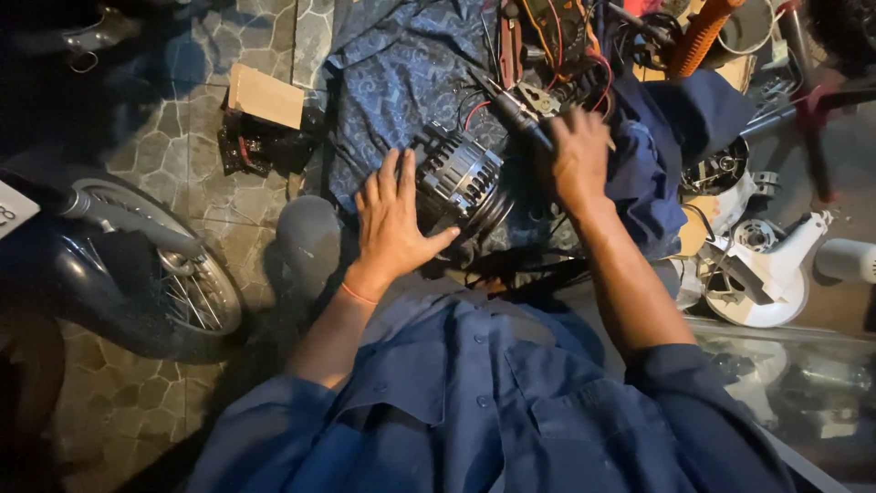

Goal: Disassembling and inspecting an automotive alternator using hand tools like pliers and a screwdriver.

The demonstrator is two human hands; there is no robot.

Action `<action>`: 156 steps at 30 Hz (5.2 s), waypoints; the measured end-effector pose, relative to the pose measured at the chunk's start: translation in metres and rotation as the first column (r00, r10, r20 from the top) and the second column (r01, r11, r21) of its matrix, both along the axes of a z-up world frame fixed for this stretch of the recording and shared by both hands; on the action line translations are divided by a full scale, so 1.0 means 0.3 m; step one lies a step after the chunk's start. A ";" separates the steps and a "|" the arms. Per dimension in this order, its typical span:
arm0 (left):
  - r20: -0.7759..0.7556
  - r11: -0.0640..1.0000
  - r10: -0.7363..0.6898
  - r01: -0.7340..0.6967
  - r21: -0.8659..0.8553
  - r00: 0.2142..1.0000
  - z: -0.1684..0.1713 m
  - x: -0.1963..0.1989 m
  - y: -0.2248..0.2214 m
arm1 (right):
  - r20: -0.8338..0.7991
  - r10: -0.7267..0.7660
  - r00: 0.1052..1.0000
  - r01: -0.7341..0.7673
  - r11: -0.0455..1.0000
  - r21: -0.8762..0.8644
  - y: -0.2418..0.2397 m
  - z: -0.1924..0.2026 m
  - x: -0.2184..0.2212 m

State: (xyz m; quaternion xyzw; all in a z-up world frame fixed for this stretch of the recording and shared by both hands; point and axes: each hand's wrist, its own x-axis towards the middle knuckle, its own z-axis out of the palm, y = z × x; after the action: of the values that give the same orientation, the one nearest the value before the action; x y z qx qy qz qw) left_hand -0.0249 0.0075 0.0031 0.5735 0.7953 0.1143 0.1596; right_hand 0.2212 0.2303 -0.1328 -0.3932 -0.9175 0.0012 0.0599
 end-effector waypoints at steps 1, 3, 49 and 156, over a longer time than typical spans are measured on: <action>-0.002 1.000 -0.003 0.003 0.001 1.000 0.003 -0.018 0.007 | -0.002 -0.003 1.000 0.003 1.000 0.001 -0.014 0.013 -0.030; 0.049 0.999 -0.039 0.039 0.003 0.998 0.007 -0.048 0.023 | 0.093 -0.045 0.995 0.048 0.998 -0.030 -0.041 0.039 -0.083; 0.052 0.996 -0.068 0.071 -0.058 0.996 0.009 -0.046 0.002 | -0.557 -0.541 0.630 -0.483 0.288 -0.827 -0.333 0.391 0.055; 0.218 0.831 -0.142 -0.004 0.557 0.966 -0.289 -0.066 0.020 | -0.799 -0.282 0.531 -0.330 0.799 -0.502 -0.375 0.076 -0.038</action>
State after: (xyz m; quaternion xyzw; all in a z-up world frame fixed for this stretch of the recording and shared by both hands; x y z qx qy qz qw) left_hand -0.0446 0.0136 -0.0836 0.6045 0.6803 0.4045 0.0900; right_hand 0.2098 0.1179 -0.1100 -0.3256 -0.7249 0.4824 0.3684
